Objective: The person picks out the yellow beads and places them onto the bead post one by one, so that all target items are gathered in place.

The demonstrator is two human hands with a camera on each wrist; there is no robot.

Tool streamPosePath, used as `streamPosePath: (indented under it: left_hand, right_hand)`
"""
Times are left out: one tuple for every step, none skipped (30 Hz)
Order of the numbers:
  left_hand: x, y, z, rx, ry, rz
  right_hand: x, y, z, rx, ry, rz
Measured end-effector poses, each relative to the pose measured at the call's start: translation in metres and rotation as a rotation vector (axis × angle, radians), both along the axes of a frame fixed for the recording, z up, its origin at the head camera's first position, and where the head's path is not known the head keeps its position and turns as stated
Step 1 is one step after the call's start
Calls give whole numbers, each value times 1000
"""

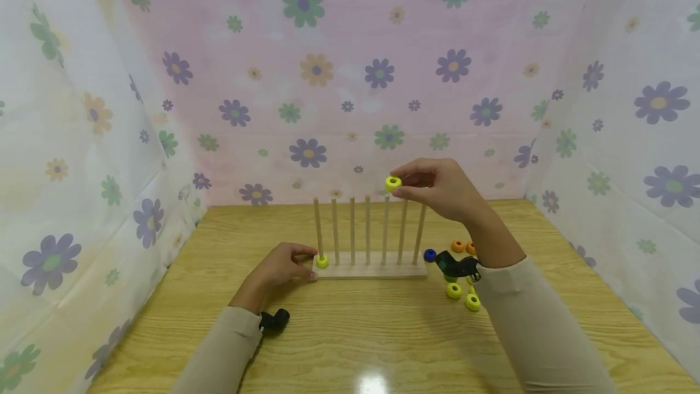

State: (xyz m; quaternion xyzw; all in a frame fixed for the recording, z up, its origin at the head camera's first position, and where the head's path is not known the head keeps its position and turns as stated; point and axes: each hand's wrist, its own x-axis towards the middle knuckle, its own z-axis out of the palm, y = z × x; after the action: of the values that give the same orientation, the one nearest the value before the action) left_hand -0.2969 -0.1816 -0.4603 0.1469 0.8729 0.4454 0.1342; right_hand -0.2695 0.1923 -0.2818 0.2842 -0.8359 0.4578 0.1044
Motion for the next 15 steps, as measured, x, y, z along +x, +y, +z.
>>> streamPosePath:
  left_hand:
    - [0,0,0,-3,1,3]
    - [0,0,0,-4,2,5]
    - [0,0,0,-3,4,8]
    - [0,0,0,-2,1,12]
    - [0,0,0,0,1,14]
    - [0,0,0,0,0,15]
    - [0,1,0,-3,3,16]
    - [0,1,0,-5,4,18]
    - [-1,1,0,-6,3,21]
    - [-1,1,0,-11,6,23]
    - [-1,1,0,-13,6,25]
    - [-1,1,0,-16,6,27]
    - [-1,1,-1,-17,4,29]
    - [-1,1,-1,-15,4,27]
    - [-1,1,-1,-12,2,24]
  right_hand:
    - [-1,-1,0,-3,2,4]
    - [-1,-3,1,-7,4,10]
    - [-1,-4,2,-9,6,16]
    - [-1,-6,3,-11,9,23]
    - [-2,-7,3,-11,12,26]
    - [-2,-9,4,-11,16,30]
    - [-2,-11,4,-13,18,33]
    - [-2,-13,5,-18,18,40]
    - [-3,-14,5,-21,18,44]
    - [-3,-16,5,-27,14,48]
    - [-3,-18,5,-30,11,51]
    - [-4,-20,5,-35,5,58]
    - [-5,-22,4,-38,-2,63]
    - [-5,-24,4,-38,-6,67]
    - [-6,-26,3,-36,-8,70]
